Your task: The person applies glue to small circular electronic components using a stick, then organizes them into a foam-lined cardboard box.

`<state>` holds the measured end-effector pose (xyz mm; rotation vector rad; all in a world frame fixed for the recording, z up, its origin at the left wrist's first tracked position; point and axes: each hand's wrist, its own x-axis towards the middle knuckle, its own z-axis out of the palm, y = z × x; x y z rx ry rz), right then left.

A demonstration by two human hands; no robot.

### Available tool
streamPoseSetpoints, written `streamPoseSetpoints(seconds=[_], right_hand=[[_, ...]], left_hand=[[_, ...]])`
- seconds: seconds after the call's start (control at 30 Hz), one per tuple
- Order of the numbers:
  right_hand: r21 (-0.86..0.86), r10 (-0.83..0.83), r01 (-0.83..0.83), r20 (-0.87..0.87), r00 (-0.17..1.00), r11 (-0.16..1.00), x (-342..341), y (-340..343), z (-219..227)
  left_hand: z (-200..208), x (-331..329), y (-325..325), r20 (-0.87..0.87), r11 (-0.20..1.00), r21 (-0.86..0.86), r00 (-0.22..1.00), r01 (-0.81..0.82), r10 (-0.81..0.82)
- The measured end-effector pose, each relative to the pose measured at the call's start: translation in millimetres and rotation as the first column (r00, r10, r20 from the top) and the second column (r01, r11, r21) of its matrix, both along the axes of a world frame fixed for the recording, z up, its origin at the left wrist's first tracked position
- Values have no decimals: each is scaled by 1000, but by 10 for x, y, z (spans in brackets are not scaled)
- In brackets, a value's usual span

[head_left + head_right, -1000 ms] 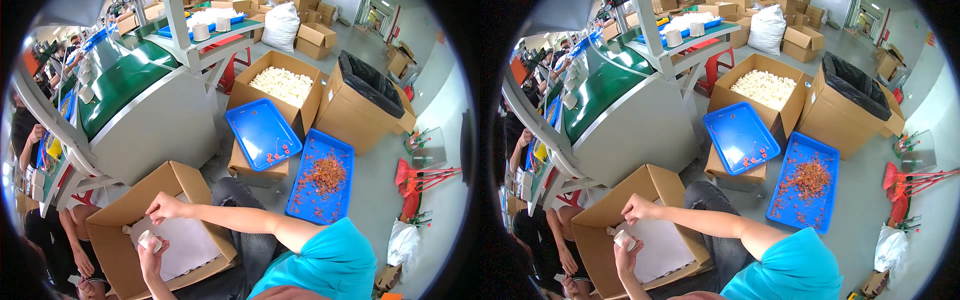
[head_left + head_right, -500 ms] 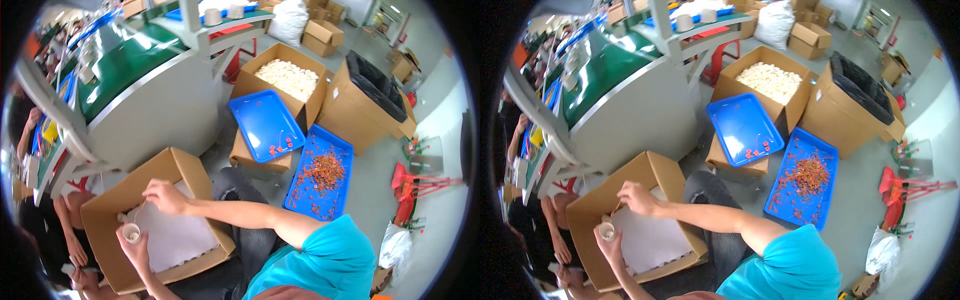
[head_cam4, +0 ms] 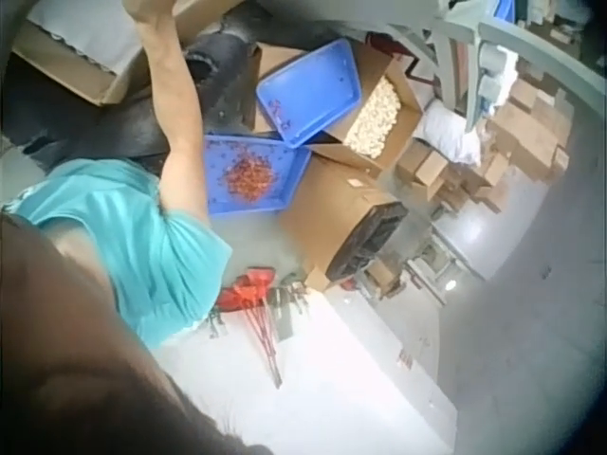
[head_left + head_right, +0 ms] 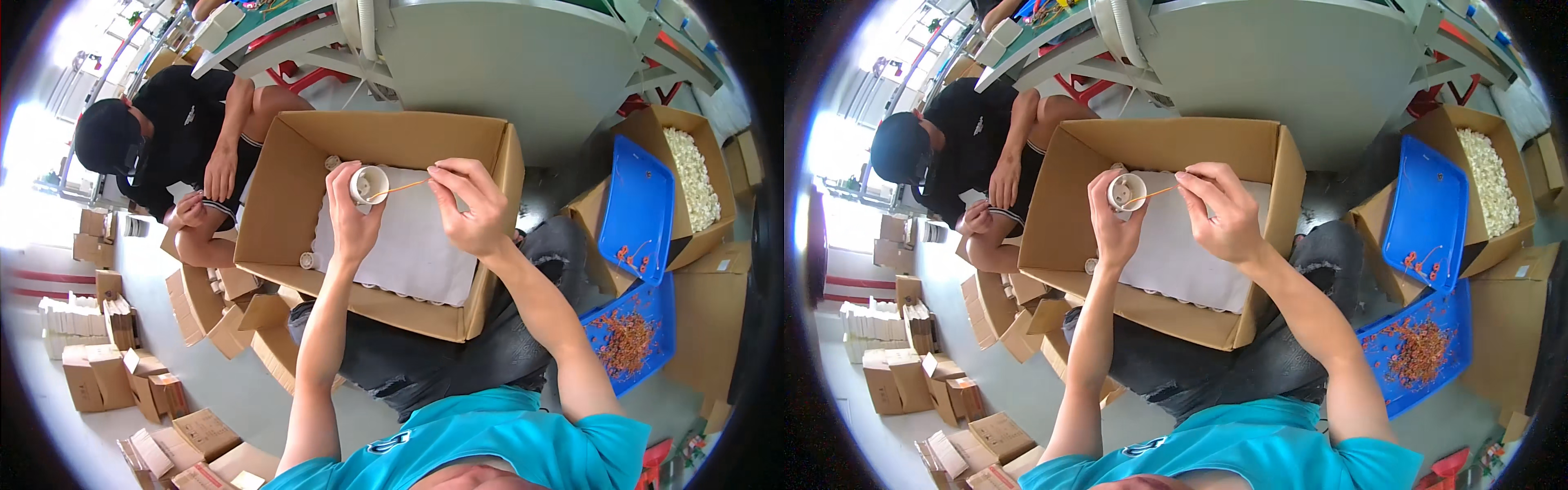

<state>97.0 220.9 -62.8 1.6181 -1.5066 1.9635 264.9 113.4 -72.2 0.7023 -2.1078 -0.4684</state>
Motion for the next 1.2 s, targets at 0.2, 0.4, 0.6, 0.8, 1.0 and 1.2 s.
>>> streamPoseSetpoints(seconds=[0.2, 0.4, 0.6, 0.8, 1.0, 1.2], right_hand=[[24, -14, 14, 20, 1000, 1000, 20, 3, -14], [19, -58, 61, -129, 990, 998, 15, 14, -60], [22, -49, 54, -189, 981, 998, 42, 33, -45], [25, -66, 75, -250, 966, 997, 31, 20, -96], [223, 140, -136, 1, 990, 965, 90, -11, -118], [308, 228, -292, 228, 947, 906, 146, -45, -189]], left_hand=[[-13, -54, 35, -9, 1000, -10, 1000, 10, -10], [-32, -115, 75, -2, 998, 39, 999, 41, -41], [-59, -95, 75, -1, 994, 97, 998, 58, -58], [-79, -93, 66, 10, 994, 88, 998, 58, -59], [-99, -110, 144, 61, 994, 96, 996, 57, -63], [-152, -230, 208, 154, 995, -82, 987, 59, -46]])
